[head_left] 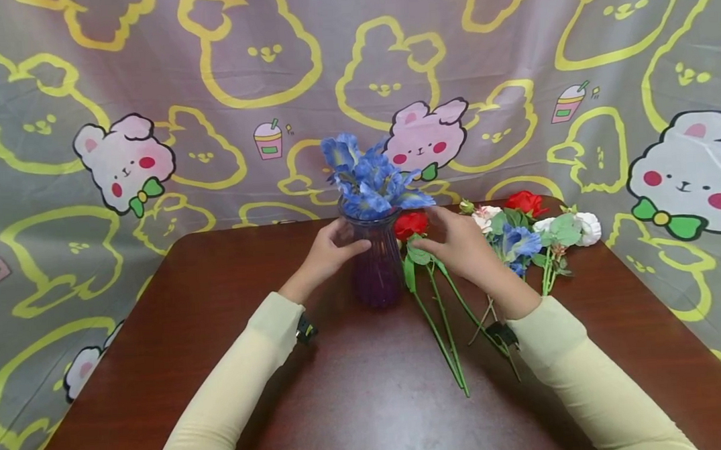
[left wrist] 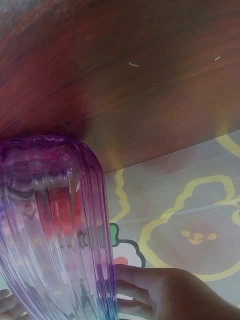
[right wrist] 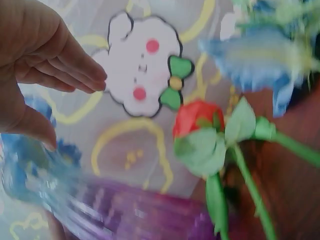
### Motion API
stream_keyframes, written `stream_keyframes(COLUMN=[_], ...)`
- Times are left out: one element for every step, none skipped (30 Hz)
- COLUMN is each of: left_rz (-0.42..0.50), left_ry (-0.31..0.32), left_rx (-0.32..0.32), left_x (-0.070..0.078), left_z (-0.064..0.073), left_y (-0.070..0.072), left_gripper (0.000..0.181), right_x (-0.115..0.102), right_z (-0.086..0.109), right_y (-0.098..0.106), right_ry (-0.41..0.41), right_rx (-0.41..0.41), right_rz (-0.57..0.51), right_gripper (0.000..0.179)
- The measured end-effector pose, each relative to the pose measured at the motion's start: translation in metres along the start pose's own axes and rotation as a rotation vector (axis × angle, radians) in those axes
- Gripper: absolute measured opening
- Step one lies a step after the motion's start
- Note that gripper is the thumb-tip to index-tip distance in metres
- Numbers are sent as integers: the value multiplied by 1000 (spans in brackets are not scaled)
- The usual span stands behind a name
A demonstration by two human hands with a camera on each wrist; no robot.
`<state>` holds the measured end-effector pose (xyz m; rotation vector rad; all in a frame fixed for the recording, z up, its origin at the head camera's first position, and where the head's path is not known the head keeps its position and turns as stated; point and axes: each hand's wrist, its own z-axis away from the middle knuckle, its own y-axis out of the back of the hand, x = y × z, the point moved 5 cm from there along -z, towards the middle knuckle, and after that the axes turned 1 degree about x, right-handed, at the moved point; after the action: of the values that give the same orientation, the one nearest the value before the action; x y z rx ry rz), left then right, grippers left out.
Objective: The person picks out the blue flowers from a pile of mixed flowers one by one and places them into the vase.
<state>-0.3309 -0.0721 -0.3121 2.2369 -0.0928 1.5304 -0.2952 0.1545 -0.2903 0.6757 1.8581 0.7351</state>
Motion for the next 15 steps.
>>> stream_keyframes(left_rz=[-2, -2, 5, 9, 14, 19, 24, 31, 37, 36, 40, 44, 47, 50, 52], left_ry=[4, 7, 0, -1, -6, -14, -21, -27, -32, -30, -35, -37, -38, -41, -44], left_rx=[0, -1, -1, -1, 0, 2, 4, 6, 9, 11, 13, 13, 14, 15, 14], left_x=[0, 0, -1, -6, -11, -16, -21, -26, -31, -35, -35, -35, -34, -34, -35], left_z=[0, 0, 0, -2, -4, -6, -8, -9, -11, -13, -12, -12, -12, -11, -11], left_y=[0, 0, 0, 0, 0, 1, 0, 0, 0, 1, 1, 1, 1, 1, 1], left_gripper=[56, 56, 56, 57, 57, 57, 58, 58, 59, 59, 59, 58, 58, 58, 58], right_x=[4, 8, 12, 16, 20, 24, 27, 31, 34, 38, 41, 45, 50, 54, 58], right_z=[1, 3, 5, 7, 9, 11, 13, 15, 18, 20, 22, 23, 25, 27, 29], right_y=[7, 13, 19, 25, 31, 37, 42, 46, 50, 53, 56, 59, 61, 64, 65], right_ry=[-21, -46, -66, -86, -102, -115, -121, -126, -133, -139, -143, -151, -161, -178, -192], right_rx=[1, 2, 3, 5, 9, 16, 27, 34, 38, 44, 48, 47, 41, 30, 14], right_rz=[6, 17, 36, 51, 63, 76, 92, 102, 105, 110, 124, 138, 153, 163, 177], right_gripper=[68, 67, 66, 64, 63, 61, 59, 57, 55, 52, 50, 47, 45, 43, 42])
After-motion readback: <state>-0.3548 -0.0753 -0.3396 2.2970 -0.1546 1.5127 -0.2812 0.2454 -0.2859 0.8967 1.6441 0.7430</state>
